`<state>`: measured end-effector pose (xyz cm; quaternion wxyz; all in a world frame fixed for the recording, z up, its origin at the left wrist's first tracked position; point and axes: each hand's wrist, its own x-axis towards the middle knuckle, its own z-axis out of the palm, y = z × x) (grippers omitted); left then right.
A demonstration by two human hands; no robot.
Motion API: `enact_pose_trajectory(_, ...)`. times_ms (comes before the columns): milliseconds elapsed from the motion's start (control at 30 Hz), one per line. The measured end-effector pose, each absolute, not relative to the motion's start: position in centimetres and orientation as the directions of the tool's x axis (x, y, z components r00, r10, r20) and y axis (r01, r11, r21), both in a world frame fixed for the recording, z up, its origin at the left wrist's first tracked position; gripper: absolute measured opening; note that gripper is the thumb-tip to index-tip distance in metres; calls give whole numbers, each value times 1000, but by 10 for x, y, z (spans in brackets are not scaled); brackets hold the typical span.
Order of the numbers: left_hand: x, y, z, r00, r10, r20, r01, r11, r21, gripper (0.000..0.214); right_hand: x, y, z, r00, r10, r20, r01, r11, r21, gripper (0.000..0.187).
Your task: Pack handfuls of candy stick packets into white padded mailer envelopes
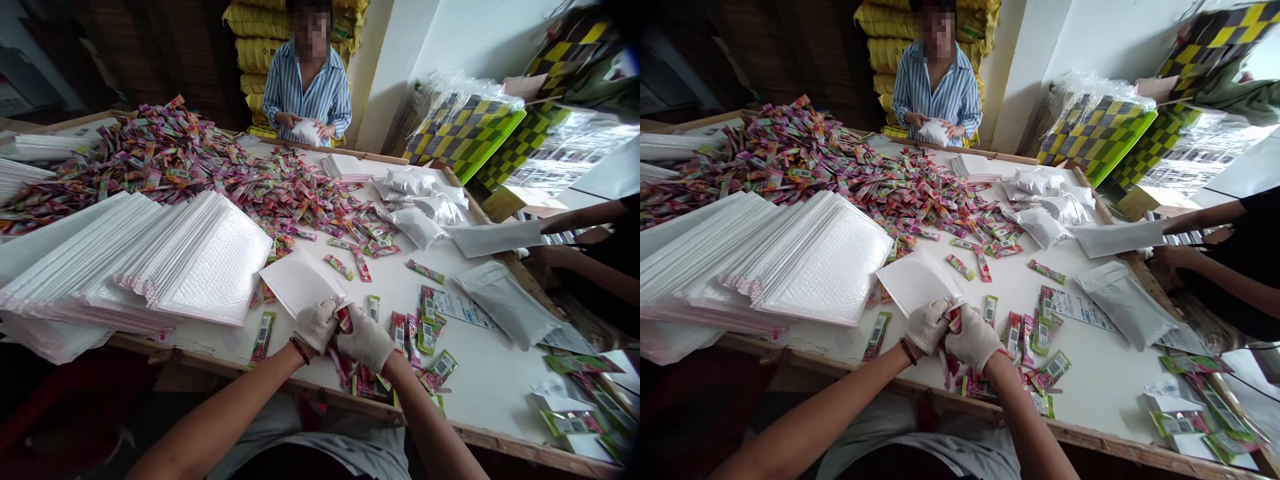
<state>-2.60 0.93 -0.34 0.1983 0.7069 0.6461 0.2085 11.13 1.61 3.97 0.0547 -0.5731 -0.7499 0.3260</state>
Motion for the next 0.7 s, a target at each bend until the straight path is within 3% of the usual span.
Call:
enact_pose_trajectory(67, -26, 9, -2, 93, 996, 13, 822, -84, 564, 25, 109, 2, 36, -274, 933, -236, 907, 169, -386, 54)
enact_pose_trajectory(133, -29, 7, 5, 135, 991, -11, 838, -108, 535, 23, 107, 1, 36, -278, 929, -244, 934, 202, -294, 48)
enact_pose_trajectory(300, -53, 4, 21, 164, 985, -44, 934, -141, 328, 18, 110, 35, 43, -410, 815, -410, 887, 253, -385, 37)
enact_pose_trajectory(500, -38, 0, 19, 137, 989, 52, 833, -144, 534, 24, 99, 38, 51, -416, 809, -416, 879, 242, -410, 32)
enact_pose_trajectory(600, -25, -4, 12, 107, 988, 111, 826, -150, 543, 32, 101, 33, 56, -426, 807, -408, 867, 236, -439, 36)
enact_pose_trajectory(700, -24, -8, 0, 123, 989, 79, 853, -146, 501, 35, 116, 30, 56, -435, 799, -415, 858, 228, -460, 36)
